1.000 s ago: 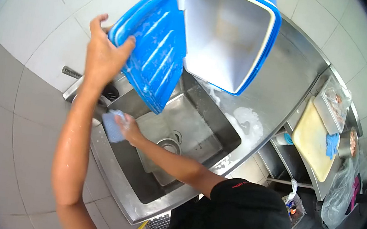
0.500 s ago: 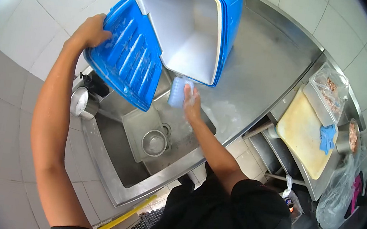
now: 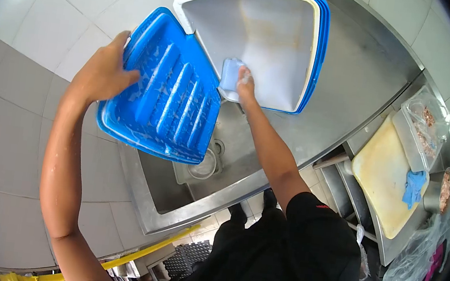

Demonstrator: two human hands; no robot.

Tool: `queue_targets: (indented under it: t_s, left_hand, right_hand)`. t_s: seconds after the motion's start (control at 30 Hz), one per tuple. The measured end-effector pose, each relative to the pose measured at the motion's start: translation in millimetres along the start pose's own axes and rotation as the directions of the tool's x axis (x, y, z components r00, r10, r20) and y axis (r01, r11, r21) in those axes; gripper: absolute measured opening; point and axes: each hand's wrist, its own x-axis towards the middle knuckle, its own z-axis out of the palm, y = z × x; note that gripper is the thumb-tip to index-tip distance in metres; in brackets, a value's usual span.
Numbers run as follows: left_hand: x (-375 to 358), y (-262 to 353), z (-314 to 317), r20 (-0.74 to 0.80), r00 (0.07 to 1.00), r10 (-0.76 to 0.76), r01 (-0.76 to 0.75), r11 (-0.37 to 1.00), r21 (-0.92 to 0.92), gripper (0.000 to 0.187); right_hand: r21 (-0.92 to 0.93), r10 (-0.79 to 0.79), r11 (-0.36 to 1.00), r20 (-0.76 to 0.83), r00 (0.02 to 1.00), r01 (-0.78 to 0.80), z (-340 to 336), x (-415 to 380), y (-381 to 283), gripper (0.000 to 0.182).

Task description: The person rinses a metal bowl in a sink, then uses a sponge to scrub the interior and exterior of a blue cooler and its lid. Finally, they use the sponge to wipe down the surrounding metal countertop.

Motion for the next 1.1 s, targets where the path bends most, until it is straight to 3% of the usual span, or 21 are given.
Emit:
queue_targets:
  t_s: [0.03, 0.07, 0.1, 0.17, 0.3, 0.4, 0.47, 0.57, 0.63, 0.67, 0.73, 0.8, 0.83, 0.9, 1.0, 1.03, 1.1]
  left_hand:
    - [10, 3, 2, 0.003, 1.0, 0.0, 0.0, 1.0, 0.009, 0.059]
    - [22, 5, 6, -0.035, 0.998, 0.053, -0.051, 0.997, 0.063, 0.056]
    - [35, 6, 8, -0.066, 0.992, 0.108, -0.1, 0.988, 0.117, 0.054]
    - [64, 11, 6, -0.021, 0.997, 0.071, -0.067, 0.987, 0.148, 0.056]
    - [103, 10, 16, 0.021, 1.0, 0.013, -0.016, 0.993, 0.115, 0.065]
    - [126, 8, 20, 0.098, 0.992, 0.076, -0.085, 0.992, 0.092, 0.069]
    - [138, 9, 19, 0.156, 0.985, 0.076, -0.09, 0.992, 0.084, 0.069]
    - [154, 14, 20, 0.234, 0.967, 0.104, -0.115, 0.993, 0.035, 0.07]
    - [162, 16, 22, 0.318, 0.936, 0.151, -0.173, 0.984, 0.042, 0.06]
    - [164, 13, 23, 0.318, 0.936, 0.152, -0.175, 0.983, 0.046, 0.06]
    - [163, 8, 28, 0.162, 0.939, 0.303, -0.301, 0.953, -0.038, 0.05]
    - [160, 16, 27, 0.206, 0.944, 0.259, -0.257, 0.966, -0.038, 0.046]
    - [159, 19, 27, 0.24, 0.946, 0.219, -0.217, 0.976, -0.038, 0.042]
    - [159, 13, 31, 0.248, 0.936, 0.251, -0.242, 0.968, -0.065, 0.043]
    - [164, 5, 34, 0.218, 0.926, 0.309, -0.287, 0.949, -0.128, 0.042]
    - [164, 8, 33, 0.218, 0.923, 0.317, -0.297, 0.947, -0.119, 0.042]
    - [157, 17, 32, 0.2, 0.946, 0.255, -0.222, 0.96, -0.172, 0.043]
  right_hand:
    - [-0.149, -0.028, 0.988, 0.09, 0.996, 0.041, 5, 0, 7, 0.062]
    - [-0.115, -0.062, 0.992, -0.036, 0.997, 0.058, 22, 3, 26, 0.054]
    - [-0.111, -0.059, 0.992, -0.039, 0.998, 0.054, 27, 3, 27, 0.054]
    - [-0.255, -0.296, 0.932, -0.131, 0.946, 0.256, 28, -2, 31, 0.052]
    - [-0.239, -0.214, 0.952, -0.08, 0.974, 0.19, 22, 2, 28, 0.051]
    - [-0.112, -0.076, 0.991, -0.063, 0.995, 0.069, 25, 15, 35, 0.062]
    - [0.019, 0.001, 1.0, -0.169, 0.986, 0.002, 37, 15, 38, 0.08]
    - [0.034, 0.015, 0.999, -0.179, 0.984, -0.009, 44, -4, 13, 0.094]
    - [0.034, -0.013, 0.999, -0.242, 0.97, 0.022, 58, 1, 4, 0.088]
    - [0.019, -0.06, 0.998, -0.247, 0.967, 0.066, 64, 6, -9, 0.083]
    - [0.053, -0.2, 0.974, -0.24, 0.95, 0.218, 77, 20, -49, 0.074]
    - [0.116, -0.352, 0.913, -0.257, 0.9, 0.39, 88, 37, -101, 0.061]
    - [0.127, -0.415, 0.878, -0.281, 0.865, 0.462, 93, 49, -125, 0.054]
    - [0.102, -0.665, 0.705, -0.249, 0.704, 0.702, 100, 79, -160, 0.041]
    - [-0.191, -0.724, 0.689, -0.229, 0.65, 0.699, 128, 130, -138, 0.029]
    - [-0.093, -0.721, 0.69, -0.176, 0.671, 0.718, 123, 154, -129, 0.027]
    - [-0.174, -0.733, 0.672, -0.302, 0.61, 0.72, 119, 192, -92, 0.031]
